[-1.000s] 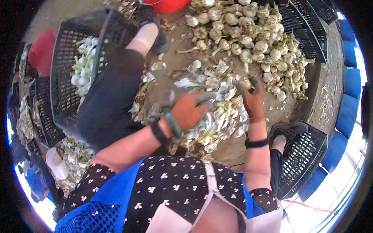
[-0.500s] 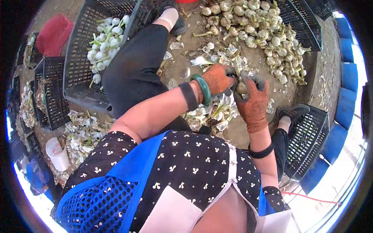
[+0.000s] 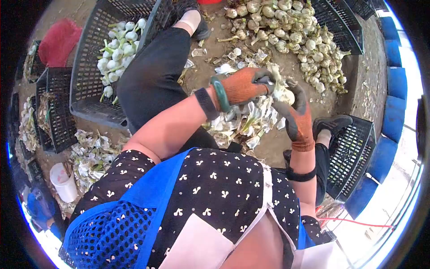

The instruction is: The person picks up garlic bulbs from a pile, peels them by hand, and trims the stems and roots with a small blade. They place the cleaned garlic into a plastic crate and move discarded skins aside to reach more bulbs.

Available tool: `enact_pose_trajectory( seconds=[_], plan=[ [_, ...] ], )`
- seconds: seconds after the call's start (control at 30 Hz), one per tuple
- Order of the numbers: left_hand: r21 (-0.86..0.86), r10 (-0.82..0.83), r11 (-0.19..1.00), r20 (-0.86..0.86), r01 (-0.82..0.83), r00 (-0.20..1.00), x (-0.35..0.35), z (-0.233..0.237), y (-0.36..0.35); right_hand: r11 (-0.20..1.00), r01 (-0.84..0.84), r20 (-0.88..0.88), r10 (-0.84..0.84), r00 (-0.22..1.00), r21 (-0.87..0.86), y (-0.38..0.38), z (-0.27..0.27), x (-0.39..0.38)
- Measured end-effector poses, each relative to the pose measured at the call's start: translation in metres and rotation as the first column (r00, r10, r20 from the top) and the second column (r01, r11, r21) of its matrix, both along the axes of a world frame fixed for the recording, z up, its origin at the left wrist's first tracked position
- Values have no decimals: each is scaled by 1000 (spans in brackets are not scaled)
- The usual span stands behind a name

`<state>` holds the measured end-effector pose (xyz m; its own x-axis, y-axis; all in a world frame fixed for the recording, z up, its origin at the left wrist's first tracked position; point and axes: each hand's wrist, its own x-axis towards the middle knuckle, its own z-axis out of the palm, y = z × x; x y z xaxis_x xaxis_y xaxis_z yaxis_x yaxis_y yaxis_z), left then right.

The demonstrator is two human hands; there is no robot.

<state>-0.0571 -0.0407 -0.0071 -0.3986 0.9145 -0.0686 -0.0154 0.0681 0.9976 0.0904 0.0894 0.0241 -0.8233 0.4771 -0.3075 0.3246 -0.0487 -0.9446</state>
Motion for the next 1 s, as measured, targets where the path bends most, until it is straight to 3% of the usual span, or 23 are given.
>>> enact_pose_trajectory(
  seconds=[0.03, 0.1, 0.17, 0.23, 0.27, 0.3, 0.33, 0.37, 0.4, 0.43, 0.47, 0.57, 0.63, 0.67, 0.7, 0.73, 0.77, 0.8, 0.83, 0.9, 0.93, 0.97, 1.0],
  plan=[
    [1, 3, 1000, -2, -3, 1000, 1, 1, 1, 993, -17, -53, 23, 998, 115, 1, -3, -1],
    [49, -11, 999, 16, 10, 1000, 6, 1, 2, 990, -48, -132, 66, 989, 134, -5, -2, 2],
    [-50, -76, 996, -9, 75, 997, -2, 5, 4, 988, 27, -31, -32, 999, -151, -9, 13, -1],
    [-42, -88, 995, 153, 95, 984, 1, 14, 2, 983, 66, -40, -74, 996, -173, -9, 7, -1],
    [-48, -67, 996, 128, 73, 990, 6, 17, 2, 784, 32, -101, -120, 988, -620, -6, 3, -2],
    [-48, -71, 996, 130, 78, 989, 11, 12, 6, 400, -47, -134, -192, 972, -915, -4, 0, -4],
    [9, 80, 997, -183, -79, 980, 16, 2, 10, 360, 186, 82, -285, 955, -914, -9, -2, -11],
    [113, 239, 971, -467, -210, 851, 17, 3, 11, 236, -256, -303, -187, 934, -937, -13, -14, -18],
    [78, 256, 964, -523, -253, 813, 21, 5, 9, 496, 208, -38, -441, 897, -843, -23, -21, -21],
    [76, 253, 965, -523, -251, 814, 25, 4, 8, 545, 650, 112, -715, 690, -529, -51, 1, -40],
    [135, 246, 969, -570, -206, 784, 30, 1, 8, 539, 656, 117, -719, 685, -528, -49, -5, -35],
    [193, 227, 972, -608, -135, 761, 38, 2, 8, 796, 404, -154, -515, 843, -450, -19, -49, -13],
    [272, 358, 927, -444, -257, 822, 34, 2, 9, 916, 205, -312, -318, 895, -345, -10, -62, -12],
    [273, 359, 927, -443, -258, 821, 31, 3, 8, 946, 318, -265, -322, 909, -58, -11, -64, -17],
    [176, 375, 919, -99, -354, 922, 26, 4, 7, 947, 316, -265, -319, 910, -56, -7, -58, -15],
    [52, 379, 913, 258, -405, 889, 21, 5, 7, 776, 156, -246, -374, 894, -611, -3, -43, -12],
    [-82, 373, 912, 578, -403, 726, 18, 6, 8, 323, -59, -196, -410, 891, -944, 1, -36, -10],
    [-149, 470, 848, 653, -508, 593, 16, 5, 10, 88, -480, -482, -318, 817, -873, 8, -52, -13],
    [-148, 469, 848, 656, -508, 591, 9, 1, 11, 89, -478, -480, -316, 818, -874, 8, -45, -10],
    [-223, 346, 929, 243, -295, 906, -5, -6, 7, 420, 95, -47, -316, 948, -903, 1, -18, -2],
    [-366, 220, 899, -93, -239, 971, 0, -5, 12, 477, 229, 34, -384, 923, -849, -5, -4, -5],
    [-357, 184, 877, -371, -322, 910, 12, -20, 16, 518, 95, -137, -392, 910, -850, -6, -8, -4],
    [-186, 238, 914, -476, -362, 846, 19, -34, 17, 524, 151, -89, -404, 911, -838, -2, -12, -4]
  ],
)
